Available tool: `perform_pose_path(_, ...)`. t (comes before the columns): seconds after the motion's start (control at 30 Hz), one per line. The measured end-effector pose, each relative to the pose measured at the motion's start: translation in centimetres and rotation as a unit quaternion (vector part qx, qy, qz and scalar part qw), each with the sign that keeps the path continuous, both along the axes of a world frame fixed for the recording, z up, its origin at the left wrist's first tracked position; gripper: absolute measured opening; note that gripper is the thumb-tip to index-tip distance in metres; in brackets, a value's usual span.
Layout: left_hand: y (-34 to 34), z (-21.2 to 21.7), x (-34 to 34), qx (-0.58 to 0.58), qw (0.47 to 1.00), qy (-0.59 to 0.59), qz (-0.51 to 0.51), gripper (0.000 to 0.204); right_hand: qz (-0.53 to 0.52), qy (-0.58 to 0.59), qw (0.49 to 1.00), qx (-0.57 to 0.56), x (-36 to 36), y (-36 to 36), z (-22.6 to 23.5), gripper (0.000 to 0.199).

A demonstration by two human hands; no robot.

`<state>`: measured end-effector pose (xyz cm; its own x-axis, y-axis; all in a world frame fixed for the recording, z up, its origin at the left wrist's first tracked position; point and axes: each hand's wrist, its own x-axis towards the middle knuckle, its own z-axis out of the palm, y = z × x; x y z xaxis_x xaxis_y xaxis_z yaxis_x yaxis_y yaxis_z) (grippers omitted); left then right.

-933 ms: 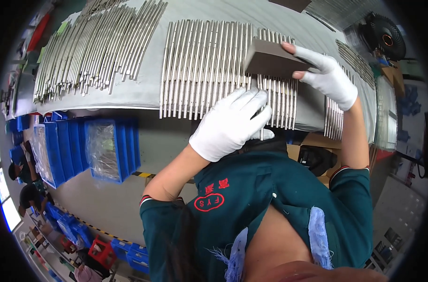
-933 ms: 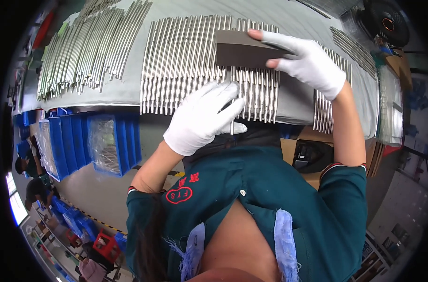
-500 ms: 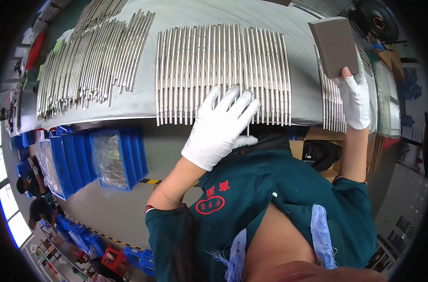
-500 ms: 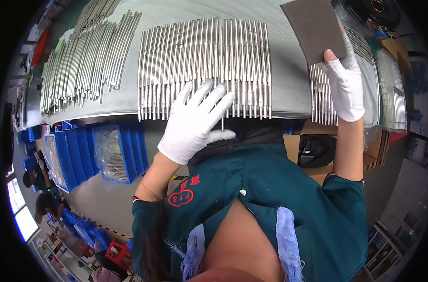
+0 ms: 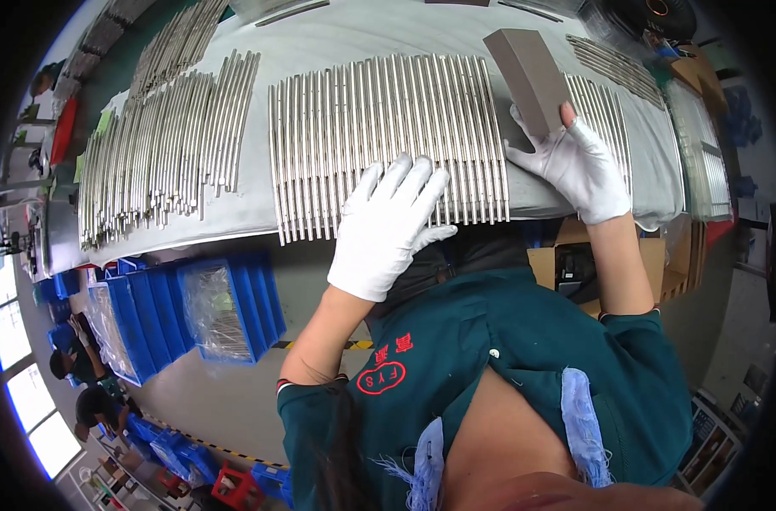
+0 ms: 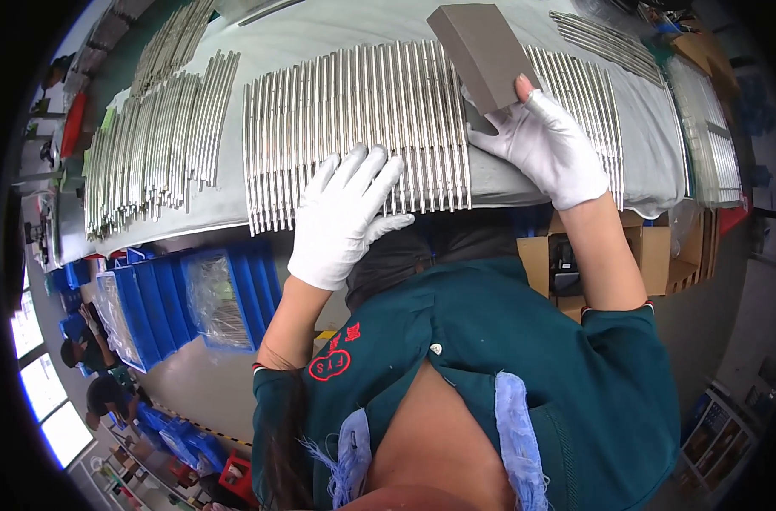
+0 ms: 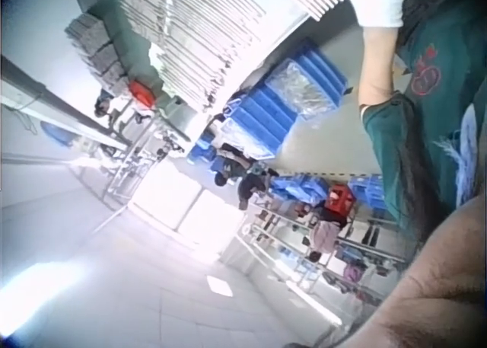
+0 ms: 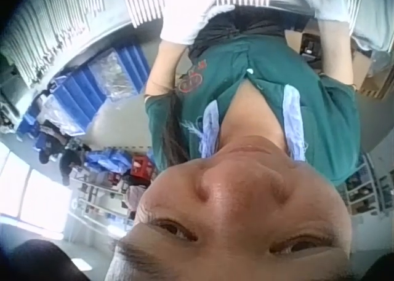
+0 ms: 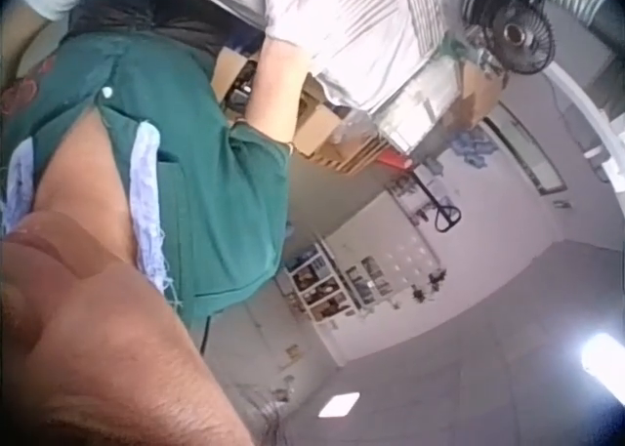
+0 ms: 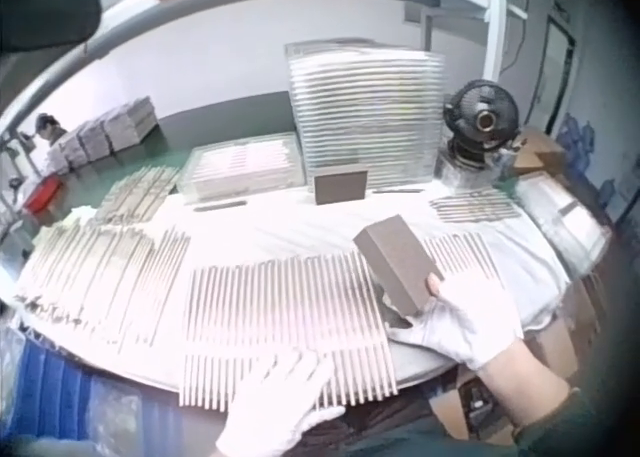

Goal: Polishing or deburring the ends of small metal rods using a sanding block on a factory workbench.

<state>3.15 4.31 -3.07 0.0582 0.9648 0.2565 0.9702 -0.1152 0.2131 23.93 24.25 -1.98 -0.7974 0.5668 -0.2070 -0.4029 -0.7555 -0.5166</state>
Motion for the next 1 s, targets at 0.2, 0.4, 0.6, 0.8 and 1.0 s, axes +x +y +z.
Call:
perform_pose_path(0.2,0.6,1.1,1.0,-0.017,1.0,-0.009,-0.001,0.082,-0.059,0.026,0.998,-0.022,0.3,-0.2,1.2,0.029)
perform_pose_path(0.4,4.0,0.8,3.8,-0.005,0.996,-0.041,-0.084,0.09,-0.11,0.097,0.989,-0.019,3.6,1.8,2.7,0.031)
perform_pose_path(0.6,5.2,-0.3,4.7,0.022,0.993,-0.037,-0.11,0.071,-0.147,0.161,0.973,0.076,7.9,3.8,3.8,0.041)
perform_pose_path(0.8,5.0,0.4,4.8,-0.004,0.996,-0.037,-0.083,0.068,-0.44,-0.118,0.783,0.424,8.1,8.6,3.5,0.044)
perform_pose_path(1.0,5.2,1.1,4.7,-0.038,0.996,-0.001,-0.086,0.073,-0.402,-0.396,0.558,0.609,7.1,14.0,1.1,0.073)
